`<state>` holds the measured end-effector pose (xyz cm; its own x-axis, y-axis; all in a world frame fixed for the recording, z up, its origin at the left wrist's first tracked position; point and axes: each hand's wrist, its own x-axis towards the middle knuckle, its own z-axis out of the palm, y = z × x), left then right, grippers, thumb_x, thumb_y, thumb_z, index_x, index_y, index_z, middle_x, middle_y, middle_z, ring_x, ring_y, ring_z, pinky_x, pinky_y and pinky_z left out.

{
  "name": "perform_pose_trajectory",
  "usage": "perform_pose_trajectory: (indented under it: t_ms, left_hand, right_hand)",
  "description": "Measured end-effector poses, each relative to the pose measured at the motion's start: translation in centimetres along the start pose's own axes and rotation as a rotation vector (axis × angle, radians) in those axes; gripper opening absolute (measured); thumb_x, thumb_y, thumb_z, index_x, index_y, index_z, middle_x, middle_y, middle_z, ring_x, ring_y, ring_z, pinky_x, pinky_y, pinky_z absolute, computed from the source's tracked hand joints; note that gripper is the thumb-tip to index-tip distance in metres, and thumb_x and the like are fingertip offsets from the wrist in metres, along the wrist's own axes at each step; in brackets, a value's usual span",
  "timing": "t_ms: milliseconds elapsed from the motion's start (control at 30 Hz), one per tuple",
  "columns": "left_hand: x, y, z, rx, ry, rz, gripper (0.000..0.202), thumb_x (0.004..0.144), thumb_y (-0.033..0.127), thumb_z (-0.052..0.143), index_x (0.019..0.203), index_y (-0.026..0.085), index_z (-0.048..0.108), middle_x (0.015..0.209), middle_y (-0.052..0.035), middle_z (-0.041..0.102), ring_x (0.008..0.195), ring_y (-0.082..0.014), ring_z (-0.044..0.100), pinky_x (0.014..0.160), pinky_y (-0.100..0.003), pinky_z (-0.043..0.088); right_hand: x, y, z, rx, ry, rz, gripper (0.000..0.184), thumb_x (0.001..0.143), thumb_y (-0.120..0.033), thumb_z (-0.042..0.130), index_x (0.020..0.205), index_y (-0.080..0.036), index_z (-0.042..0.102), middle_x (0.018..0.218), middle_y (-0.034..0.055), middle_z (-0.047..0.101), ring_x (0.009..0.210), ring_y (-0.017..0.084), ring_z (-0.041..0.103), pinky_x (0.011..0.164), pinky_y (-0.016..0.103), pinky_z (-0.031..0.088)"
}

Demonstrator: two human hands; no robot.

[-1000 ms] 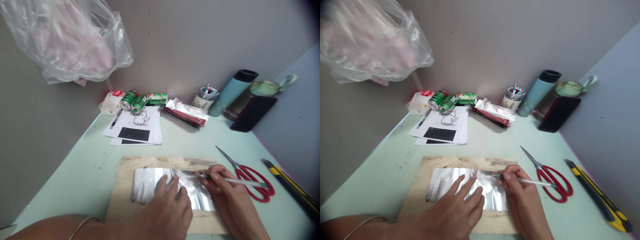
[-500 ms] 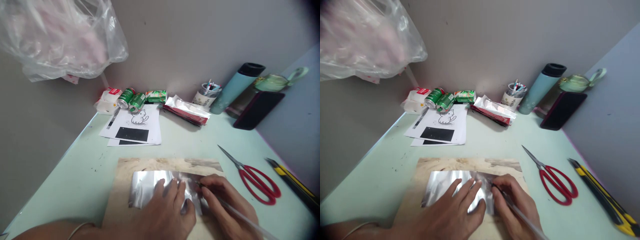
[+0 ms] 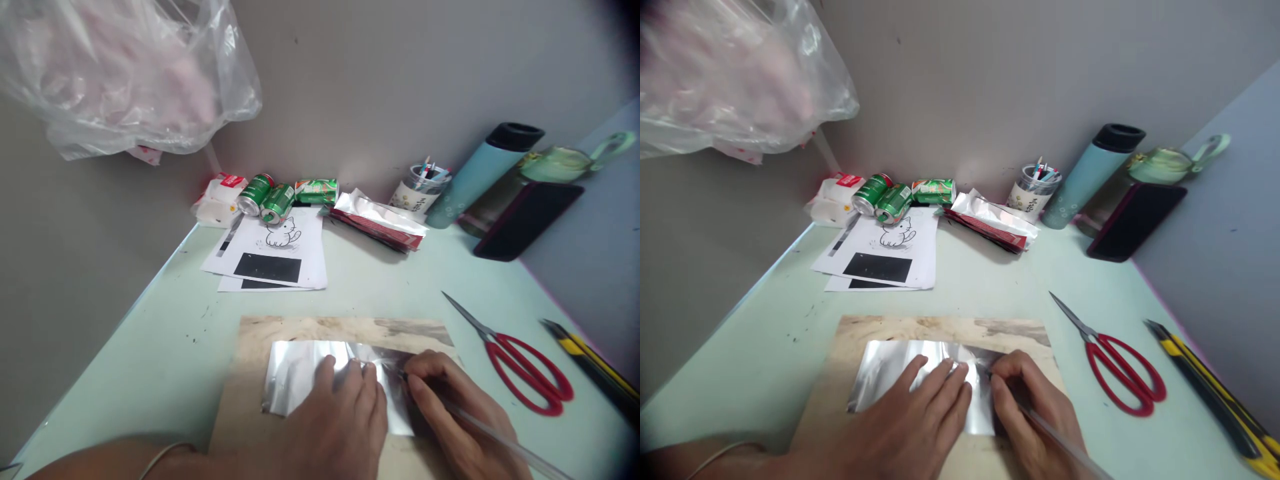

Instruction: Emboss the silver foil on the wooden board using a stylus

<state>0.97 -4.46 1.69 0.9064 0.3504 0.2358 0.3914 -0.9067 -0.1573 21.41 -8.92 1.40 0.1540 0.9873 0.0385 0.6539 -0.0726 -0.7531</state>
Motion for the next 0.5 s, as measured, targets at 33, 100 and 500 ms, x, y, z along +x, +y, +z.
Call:
perform_pose_trajectory:
  t_ms: [33, 100, 500]
  left_hand:
    - [-0.03, 0.04, 0.02, 0.009, 0.002, -0.003, 0.038, 0.107, 0.02, 0.035, 0.127, 0.01, 0.065, 0.13, -0.0108, 0.067, 0.116, -0.0287, 0.06, 0.09, -0.046, 0.041]
    - [-0.08, 0.14, 0.07, 0.015, 0.019, -0.01, 0.039, 0.107, 0.02, 0.034, 0.127, 0.01, 0.066, 0.129, -0.0105, 0.068, 0.115, -0.0291, 0.059, 0.089, -0.046, 0.04]
    - [-0.22, 0.3, 0.32, 0.024, 0.045, -0.015, 0.038, 0.107, 0.02, 0.035, 0.128, 0.009, 0.065, 0.13, -0.0116, 0.067, 0.117, -0.031, 0.056, 0.09, -0.049, 0.036]
  right_hand:
    - [0.03, -0.03, -0.02, -0.01, -0.005, -0.004, 0.023, 0.098, -0.038, 0.052, 0.08, -0.025, 0.059, 0.074, 0.0001, 0.065, 0.07, 0.018, 0.065, 0.059, 0.023, 0.052]
    - [0.14, -0.12, -0.04, -0.016, -0.007, -0.005, 0.023, 0.098, -0.039, 0.053, 0.08, -0.025, 0.059, 0.073, 0.0001, 0.065, 0.069, 0.018, 0.064, 0.059, 0.023, 0.052]
    - [0.28, -0.11, 0.05, -0.02, -0.012, 0.038, 0.023, 0.098, -0.041, 0.053, 0.082, -0.025, 0.058, 0.075, -0.0006, 0.066, 0.071, 0.017, 0.064, 0.063, 0.023, 0.053]
